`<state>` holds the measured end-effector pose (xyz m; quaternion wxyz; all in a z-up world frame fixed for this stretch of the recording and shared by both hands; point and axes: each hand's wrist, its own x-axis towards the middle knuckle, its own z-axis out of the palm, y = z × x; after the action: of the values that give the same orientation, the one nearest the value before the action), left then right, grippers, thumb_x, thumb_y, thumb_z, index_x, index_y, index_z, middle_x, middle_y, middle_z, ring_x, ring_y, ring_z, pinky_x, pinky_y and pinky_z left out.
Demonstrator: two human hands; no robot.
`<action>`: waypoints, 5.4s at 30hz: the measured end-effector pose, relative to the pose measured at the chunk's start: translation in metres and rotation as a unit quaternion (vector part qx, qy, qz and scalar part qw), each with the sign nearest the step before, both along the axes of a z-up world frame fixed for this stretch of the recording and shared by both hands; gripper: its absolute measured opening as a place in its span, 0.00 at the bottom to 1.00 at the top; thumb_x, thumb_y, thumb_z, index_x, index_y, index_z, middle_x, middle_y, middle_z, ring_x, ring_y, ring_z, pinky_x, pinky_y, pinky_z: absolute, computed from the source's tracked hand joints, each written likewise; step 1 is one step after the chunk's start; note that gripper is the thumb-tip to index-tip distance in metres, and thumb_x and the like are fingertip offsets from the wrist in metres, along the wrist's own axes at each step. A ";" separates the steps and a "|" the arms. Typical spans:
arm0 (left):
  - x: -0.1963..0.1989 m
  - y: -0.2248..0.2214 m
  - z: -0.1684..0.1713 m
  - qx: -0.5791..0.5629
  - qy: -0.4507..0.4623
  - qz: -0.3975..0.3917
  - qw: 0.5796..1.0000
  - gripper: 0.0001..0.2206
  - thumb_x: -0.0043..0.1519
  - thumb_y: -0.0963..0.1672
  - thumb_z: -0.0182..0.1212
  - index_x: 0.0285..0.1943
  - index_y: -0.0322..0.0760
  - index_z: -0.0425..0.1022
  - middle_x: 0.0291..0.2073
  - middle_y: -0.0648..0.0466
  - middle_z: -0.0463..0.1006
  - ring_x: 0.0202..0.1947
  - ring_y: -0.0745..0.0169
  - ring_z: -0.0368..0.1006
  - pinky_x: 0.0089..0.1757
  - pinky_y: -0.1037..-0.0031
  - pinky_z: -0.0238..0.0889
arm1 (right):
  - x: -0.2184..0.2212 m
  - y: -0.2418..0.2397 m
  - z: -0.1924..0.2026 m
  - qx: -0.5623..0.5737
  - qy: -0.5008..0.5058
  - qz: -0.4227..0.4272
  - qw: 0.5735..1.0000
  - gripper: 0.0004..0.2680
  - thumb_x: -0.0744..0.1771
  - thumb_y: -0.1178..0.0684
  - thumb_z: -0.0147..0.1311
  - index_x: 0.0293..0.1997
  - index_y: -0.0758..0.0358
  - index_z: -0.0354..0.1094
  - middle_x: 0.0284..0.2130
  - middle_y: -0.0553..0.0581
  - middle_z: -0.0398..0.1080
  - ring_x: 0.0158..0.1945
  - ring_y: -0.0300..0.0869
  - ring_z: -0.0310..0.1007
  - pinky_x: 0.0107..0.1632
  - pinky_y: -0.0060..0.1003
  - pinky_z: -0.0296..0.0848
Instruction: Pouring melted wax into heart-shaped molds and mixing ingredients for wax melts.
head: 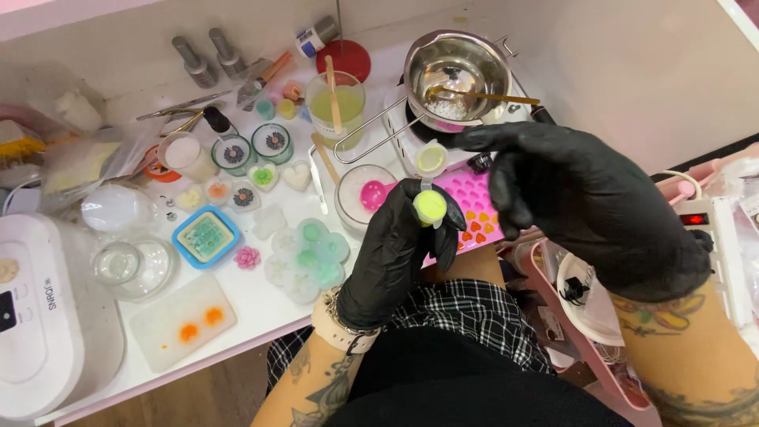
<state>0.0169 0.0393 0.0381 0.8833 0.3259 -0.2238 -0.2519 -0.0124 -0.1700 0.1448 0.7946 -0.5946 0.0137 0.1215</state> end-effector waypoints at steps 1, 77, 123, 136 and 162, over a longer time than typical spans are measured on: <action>-0.001 0.004 0.001 0.003 -0.003 0.008 1.000 0.18 0.73 0.53 0.48 0.54 0.34 0.67 0.42 0.50 0.77 0.32 0.66 0.68 0.36 0.74 0.62 | -0.006 -0.012 -0.006 -0.011 -0.020 -0.046 0.999 0.16 0.74 0.50 0.44 0.61 0.75 0.70 0.32 0.58 0.71 0.32 0.40 0.67 0.37 0.34 0.67; 0.021 0.009 0.027 0.246 0.163 0.077 0.952 0.18 0.49 0.32 0.70 0.48 0.28 0.77 0.41 0.50 0.84 0.43 0.61 0.80 0.46 0.68 0.76 | 0.039 -0.038 -0.136 -0.635 -0.118 -0.273 0.713 0.18 0.60 0.49 0.70 0.48 0.66 0.72 0.30 0.56 0.74 0.23 0.42 0.71 0.27 0.38 0.69; 0.038 -0.012 0.021 0.195 0.058 0.028 0.979 0.11 0.65 0.39 0.60 0.54 0.25 0.75 0.45 0.47 0.84 0.36 0.62 0.79 0.41 0.73 0.71 | 0.098 -0.078 -0.077 -0.244 -0.092 -0.259 0.930 0.09 0.65 0.62 0.62 0.49 0.68 0.73 0.32 0.52 0.77 0.31 0.33 0.73 0.35 0.28 0.71; 0.039 -0.005 0.019 0.221 0.067 0.027 0.973 0.13 0.63 0.38 0.64 0.56 0.26 0.76 0.42 0.47 0.84 0.36 0.62 0.80 0.40 0.74 0.70 | 0.083 -0.050 -0.044 -0.483 -0.384 -0.172 0.768 0.05 0.73 0.62 0.55 0.53 0.72 0.75 0.35 0.57 0.74 0.38 0.37 0.75 0.44 0.31 0.72; 0.034 -0.020 0.016 0.189 0.085 0.069 0.976 0.17 0.57 0.35 0.69 0.56 0.28 0.75 0.45 0.52 0.84 0.40 0.69 0.79 0.41 0.77 0.72 | -0.029 -0.075 -0.061 -0.081 -0.110 -0.298 0.945 0.13 0.78 0.43 0.46 0.52 0.67 0.64 0.37 0.67 0.74 0.40 0.53 0.76 0.51 0.49 0.76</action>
<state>0.0506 0.0195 0.0537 0.8366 0.4794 -0.0729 -0.2549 -0.0411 -0.2445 0.0833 0.7403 -0.6353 0.1127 -0.1888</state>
